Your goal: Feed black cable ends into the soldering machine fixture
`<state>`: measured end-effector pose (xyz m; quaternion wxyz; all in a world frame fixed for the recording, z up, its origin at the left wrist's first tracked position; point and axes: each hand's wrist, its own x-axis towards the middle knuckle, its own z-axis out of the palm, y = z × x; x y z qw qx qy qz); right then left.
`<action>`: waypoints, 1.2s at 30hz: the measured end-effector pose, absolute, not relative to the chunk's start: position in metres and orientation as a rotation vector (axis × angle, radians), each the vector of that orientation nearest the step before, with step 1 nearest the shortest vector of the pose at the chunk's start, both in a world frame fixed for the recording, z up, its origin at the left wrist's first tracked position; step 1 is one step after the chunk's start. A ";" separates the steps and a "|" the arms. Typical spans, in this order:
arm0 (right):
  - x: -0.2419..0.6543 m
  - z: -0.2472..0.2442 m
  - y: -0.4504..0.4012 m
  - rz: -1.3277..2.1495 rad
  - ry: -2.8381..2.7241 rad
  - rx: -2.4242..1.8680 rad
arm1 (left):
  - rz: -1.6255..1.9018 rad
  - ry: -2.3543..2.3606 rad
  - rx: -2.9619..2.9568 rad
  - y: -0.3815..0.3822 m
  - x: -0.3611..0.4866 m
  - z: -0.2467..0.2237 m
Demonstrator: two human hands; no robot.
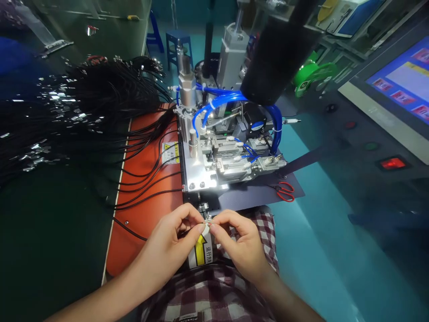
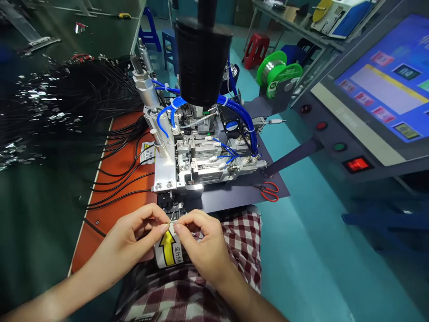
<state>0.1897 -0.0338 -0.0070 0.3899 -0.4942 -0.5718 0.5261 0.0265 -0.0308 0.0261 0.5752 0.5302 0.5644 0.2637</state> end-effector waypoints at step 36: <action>0.215 -0.004 0.009 0.213 -2.225 -0.628 | 0.475 1.223 1.319 -0.023 0.020 0.041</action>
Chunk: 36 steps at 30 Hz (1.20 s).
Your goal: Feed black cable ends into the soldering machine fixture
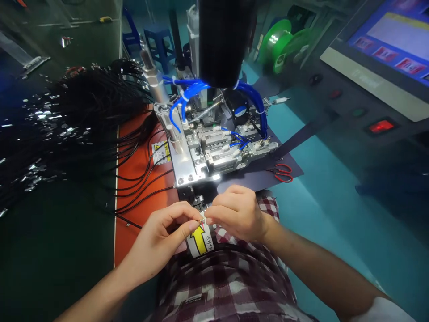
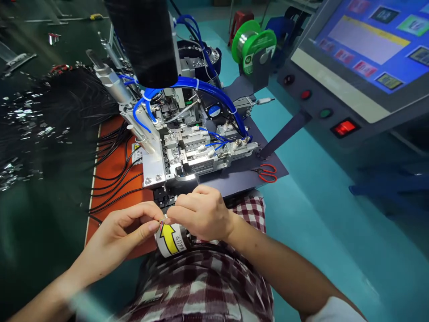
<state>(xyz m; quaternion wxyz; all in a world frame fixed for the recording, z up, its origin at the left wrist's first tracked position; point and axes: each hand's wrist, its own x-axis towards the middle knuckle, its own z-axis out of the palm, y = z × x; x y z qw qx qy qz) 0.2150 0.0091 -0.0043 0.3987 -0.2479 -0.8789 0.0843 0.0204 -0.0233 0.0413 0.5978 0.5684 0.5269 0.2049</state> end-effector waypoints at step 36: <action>0.182 -0.012 -0.031 1.335 -1.383 -1.177 | 0.653 1.291 1.014 -0.030 0.027 0.031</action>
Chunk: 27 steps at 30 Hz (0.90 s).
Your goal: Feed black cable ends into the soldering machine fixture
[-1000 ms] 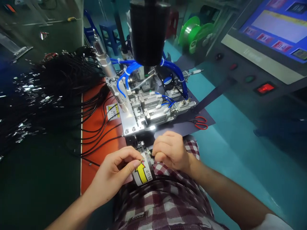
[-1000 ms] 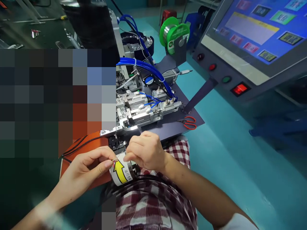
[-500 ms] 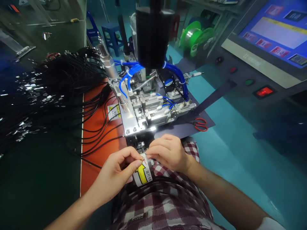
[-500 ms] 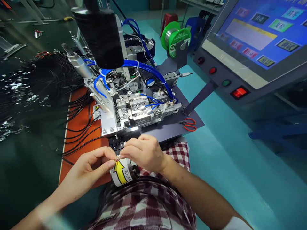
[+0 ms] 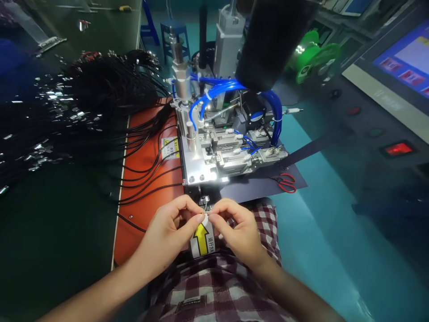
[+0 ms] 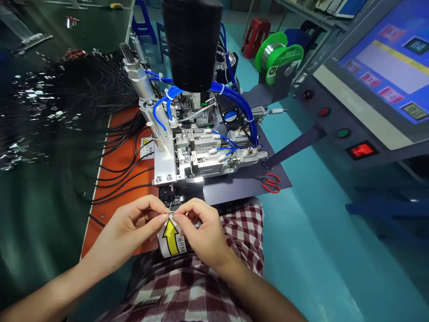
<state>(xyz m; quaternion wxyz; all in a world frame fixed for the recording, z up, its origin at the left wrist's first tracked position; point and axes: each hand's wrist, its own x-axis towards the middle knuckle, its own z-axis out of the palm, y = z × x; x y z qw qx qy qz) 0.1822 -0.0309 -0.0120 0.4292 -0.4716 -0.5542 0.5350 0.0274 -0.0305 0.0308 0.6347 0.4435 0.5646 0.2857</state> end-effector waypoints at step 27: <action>0.186 -0.008 -0.031 1.049 -1.593 -1.232 | 0.610 1.208 0.759 -0.028 0.026 0.018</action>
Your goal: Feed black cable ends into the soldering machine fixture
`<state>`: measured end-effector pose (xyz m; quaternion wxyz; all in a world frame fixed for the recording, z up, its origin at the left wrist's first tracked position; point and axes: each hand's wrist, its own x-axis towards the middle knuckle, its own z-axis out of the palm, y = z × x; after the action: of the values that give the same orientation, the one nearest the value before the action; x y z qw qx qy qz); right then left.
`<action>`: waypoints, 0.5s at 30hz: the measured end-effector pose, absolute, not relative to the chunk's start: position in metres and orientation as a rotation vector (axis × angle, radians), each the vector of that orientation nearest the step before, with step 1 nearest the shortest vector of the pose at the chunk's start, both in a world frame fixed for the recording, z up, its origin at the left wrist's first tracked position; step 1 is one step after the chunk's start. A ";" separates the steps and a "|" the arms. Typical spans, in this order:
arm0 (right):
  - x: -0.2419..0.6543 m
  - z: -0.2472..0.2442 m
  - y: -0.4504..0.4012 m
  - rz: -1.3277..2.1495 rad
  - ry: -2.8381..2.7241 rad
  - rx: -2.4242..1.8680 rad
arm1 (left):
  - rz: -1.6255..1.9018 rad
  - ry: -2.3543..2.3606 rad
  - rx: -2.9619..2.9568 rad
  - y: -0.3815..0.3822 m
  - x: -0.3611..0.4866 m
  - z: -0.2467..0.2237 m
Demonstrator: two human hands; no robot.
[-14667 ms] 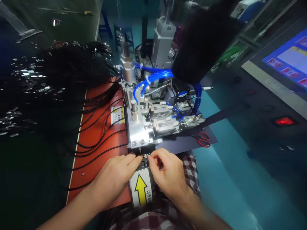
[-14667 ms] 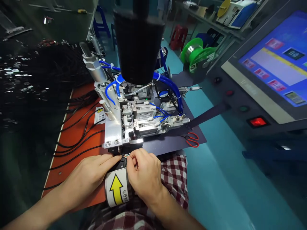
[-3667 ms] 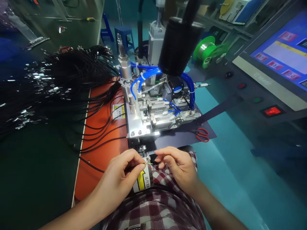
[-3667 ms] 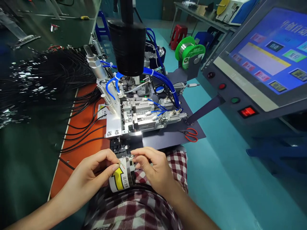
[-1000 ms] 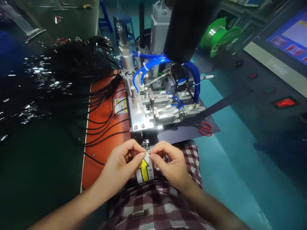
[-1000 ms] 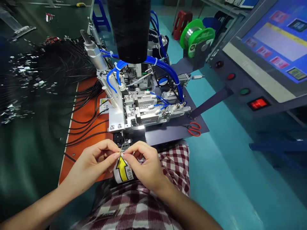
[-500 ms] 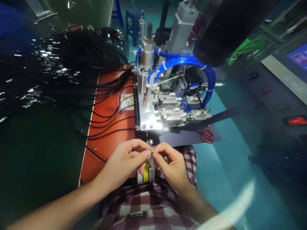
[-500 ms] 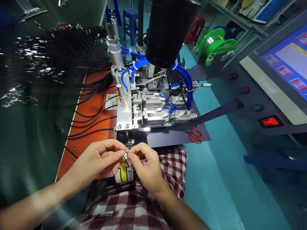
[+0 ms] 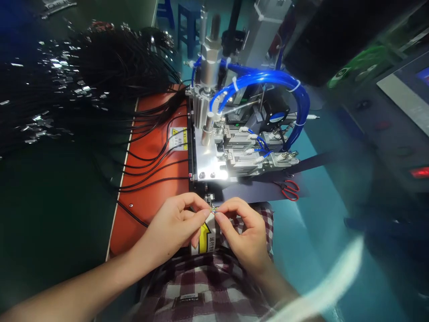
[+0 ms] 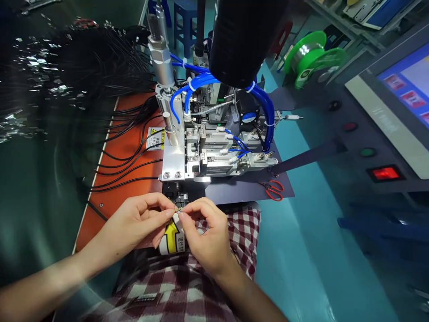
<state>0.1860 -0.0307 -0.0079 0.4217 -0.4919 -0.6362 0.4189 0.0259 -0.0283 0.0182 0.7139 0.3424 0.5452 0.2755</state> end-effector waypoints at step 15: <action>0.187 -0.010 -0.032 0.986 -1.638 -1.208 | 0.626 1.237 0.852 -0.028 0.027 0.019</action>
<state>0.1868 -0.0324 -0.0098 0.4262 -0.4832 -0.6552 0.3944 0.0273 -0.0277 0.0194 0.6869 0.3807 0.5523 0.2797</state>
